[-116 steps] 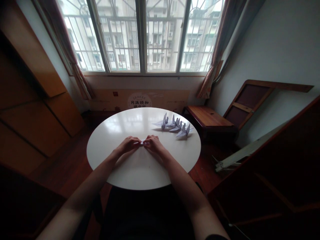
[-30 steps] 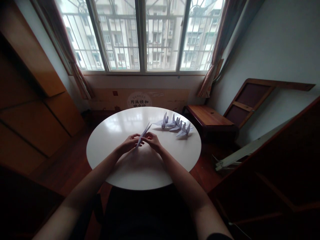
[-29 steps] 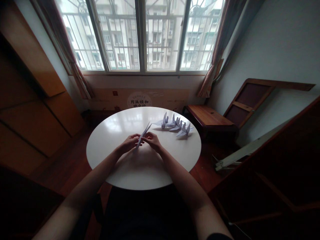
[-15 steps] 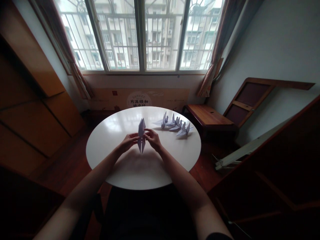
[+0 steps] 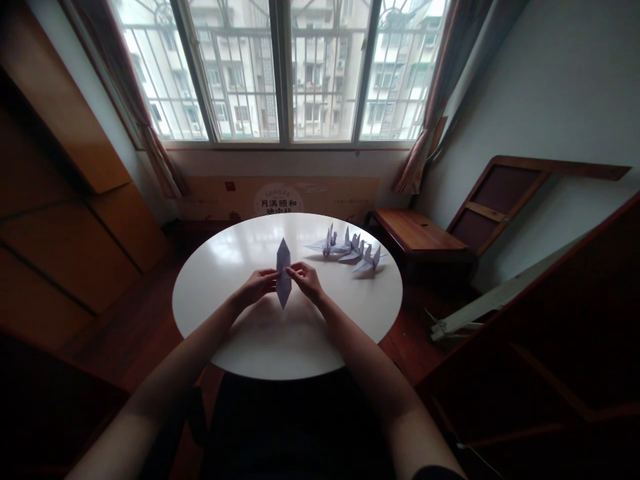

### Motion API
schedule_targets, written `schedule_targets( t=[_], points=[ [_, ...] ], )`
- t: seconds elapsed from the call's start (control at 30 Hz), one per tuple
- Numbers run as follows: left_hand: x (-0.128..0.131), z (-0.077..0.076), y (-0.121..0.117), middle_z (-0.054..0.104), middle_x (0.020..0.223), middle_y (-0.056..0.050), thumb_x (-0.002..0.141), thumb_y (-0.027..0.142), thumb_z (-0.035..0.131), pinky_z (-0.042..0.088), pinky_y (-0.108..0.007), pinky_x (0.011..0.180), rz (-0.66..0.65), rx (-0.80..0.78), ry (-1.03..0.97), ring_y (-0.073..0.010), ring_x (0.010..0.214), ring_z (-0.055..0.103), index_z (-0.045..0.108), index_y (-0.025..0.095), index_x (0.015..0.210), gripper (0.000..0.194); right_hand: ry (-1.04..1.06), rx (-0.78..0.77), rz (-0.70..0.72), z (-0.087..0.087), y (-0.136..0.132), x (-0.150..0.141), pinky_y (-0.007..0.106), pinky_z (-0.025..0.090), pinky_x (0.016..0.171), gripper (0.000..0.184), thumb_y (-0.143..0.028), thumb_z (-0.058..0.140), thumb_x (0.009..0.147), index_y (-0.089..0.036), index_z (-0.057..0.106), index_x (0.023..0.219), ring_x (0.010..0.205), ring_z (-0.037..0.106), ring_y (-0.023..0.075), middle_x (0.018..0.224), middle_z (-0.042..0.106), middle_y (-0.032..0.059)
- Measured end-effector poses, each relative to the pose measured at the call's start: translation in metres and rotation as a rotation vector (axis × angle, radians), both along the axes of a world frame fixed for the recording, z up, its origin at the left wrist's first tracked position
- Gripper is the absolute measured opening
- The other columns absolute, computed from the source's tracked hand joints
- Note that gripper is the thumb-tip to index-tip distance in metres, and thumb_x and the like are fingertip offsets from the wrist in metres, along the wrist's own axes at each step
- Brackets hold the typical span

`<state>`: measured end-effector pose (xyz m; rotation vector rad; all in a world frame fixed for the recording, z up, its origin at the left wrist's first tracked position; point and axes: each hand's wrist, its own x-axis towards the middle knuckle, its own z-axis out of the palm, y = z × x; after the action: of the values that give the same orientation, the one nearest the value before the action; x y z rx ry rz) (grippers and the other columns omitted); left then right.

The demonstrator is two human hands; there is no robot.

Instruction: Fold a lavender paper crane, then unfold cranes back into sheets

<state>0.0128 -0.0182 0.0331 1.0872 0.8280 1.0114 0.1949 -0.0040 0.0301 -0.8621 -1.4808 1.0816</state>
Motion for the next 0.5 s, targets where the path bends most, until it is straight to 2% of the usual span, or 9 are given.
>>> schedule_targets(
  t=[0.2,0.37,0.5],
  points=[
    [0.001,-0.002,0.000,0.073,0.092,-0.016,0.069,0.042,0.079,0.048,-0.039,0.085,-0.026,0.074,-0.056,-0.0241,0.084,0.068,0.074,0.007,0.090,0.041,-0.050,0.014,-0.082,-0.010,0.009,0.001,0.031,0.049,0.062,0.042,-0.055,0.075,0.063,-0.017,0.063,0.074,0.066,0.060,0.0168,0.075,0.064,0.0041],
    [0.003,0.000,-0.002,0.073,0.097,-0.018,0.072,0.046,0.076,0.048,-0.042,0.087,-0.045,0.091,-0.093,-0.0257,0.088,0.068,0.074,0.007,0.092,0.044,0.060,0.023,-0.024,-0.011,0.010,-0.001,0.028,0.047,0.057,0.044,-0.048,0.075,0.064,-0.020,0.056,0.092,0.060,0.056,0.0143,0.065,0.058,-0.0029],
    [0.002,0.000,-0.001,0.073,0.094,-0.015,0.067,0.038,0.082,0.048,-0.043,0.089,-0.008,0.094,-0.076,-0.0238,0.085,0.068,0.074,0.007,0.091,0.039,0.071,0.063,-0.039,-0.009,0.008,-0.002,0.027,0.047,0.058,0.030,-0.038,0.071,0.066,-0.020,0.053,0.081,0.062,0.056,0.0137,0.068,0.057,-0.0020]
  ],
)
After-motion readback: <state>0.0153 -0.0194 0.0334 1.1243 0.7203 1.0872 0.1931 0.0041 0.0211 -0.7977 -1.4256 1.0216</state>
